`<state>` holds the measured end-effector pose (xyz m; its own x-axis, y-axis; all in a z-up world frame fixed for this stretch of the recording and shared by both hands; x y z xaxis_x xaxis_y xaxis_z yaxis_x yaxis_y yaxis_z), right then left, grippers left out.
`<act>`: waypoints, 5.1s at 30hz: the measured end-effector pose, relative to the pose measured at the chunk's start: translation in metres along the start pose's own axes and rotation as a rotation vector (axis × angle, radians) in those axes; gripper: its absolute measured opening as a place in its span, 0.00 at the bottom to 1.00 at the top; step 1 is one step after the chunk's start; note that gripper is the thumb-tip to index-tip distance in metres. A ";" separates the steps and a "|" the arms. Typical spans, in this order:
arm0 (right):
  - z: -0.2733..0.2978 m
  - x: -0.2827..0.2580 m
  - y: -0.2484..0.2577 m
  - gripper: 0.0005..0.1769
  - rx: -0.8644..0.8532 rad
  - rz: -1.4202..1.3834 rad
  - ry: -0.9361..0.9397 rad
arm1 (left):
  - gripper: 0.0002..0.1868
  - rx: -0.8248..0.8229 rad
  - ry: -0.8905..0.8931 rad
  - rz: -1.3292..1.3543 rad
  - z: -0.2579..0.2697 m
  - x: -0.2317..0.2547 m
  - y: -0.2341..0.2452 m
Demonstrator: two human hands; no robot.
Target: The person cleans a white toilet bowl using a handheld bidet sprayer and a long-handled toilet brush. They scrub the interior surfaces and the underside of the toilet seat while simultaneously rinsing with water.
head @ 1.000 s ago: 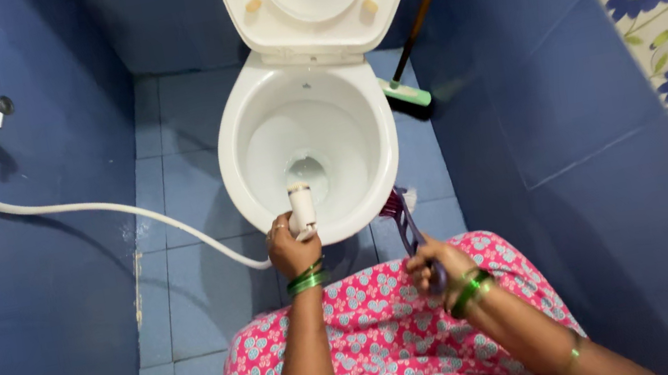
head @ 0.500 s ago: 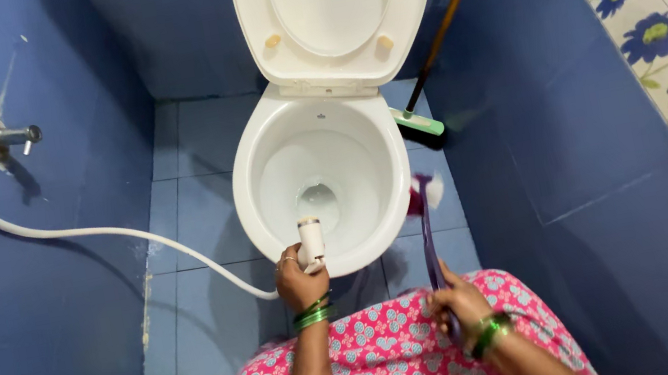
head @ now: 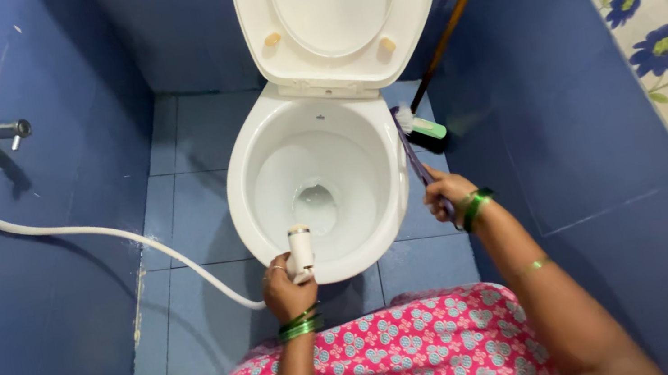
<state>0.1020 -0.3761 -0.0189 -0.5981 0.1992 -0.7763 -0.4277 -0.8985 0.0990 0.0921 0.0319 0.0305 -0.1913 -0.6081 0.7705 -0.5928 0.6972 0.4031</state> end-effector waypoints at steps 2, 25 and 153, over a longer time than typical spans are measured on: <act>0.020 0.016 0.013 0.52 0.071 0.127 0.069 | 0.19 -0.045 0.002 -0.021 0.001 0.000 -0.006; 0.049 -0.007 0.019 0.52 0.132 0.242 0.135 | 0.18 -0.088 0.049 0.014 -0.002 0.012 -0.007; 0.037 0.074 -0.005 0.52 0.248 -0.233 0.151 | 0.13 -0.130 0.010 -0.317 -0.012 -0.017 0.007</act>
<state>0.0343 -0.3425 -0.0538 -0.3664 0.3103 -0.8772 -0.7028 -0.7102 0.0423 0.1004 0.0517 0.0265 -0.0051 -0.7992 0.6011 -0.5164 0.5168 0.6828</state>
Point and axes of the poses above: each hand's wrist, its own z-axis away from the middle knuckle, its own y-axis out of the back of the hand, x = y × z, the point moved 10 cm from there along -z, towards the middle knuckle, and after that the axes turned 15 degrees about x, right-handed, at the moved point
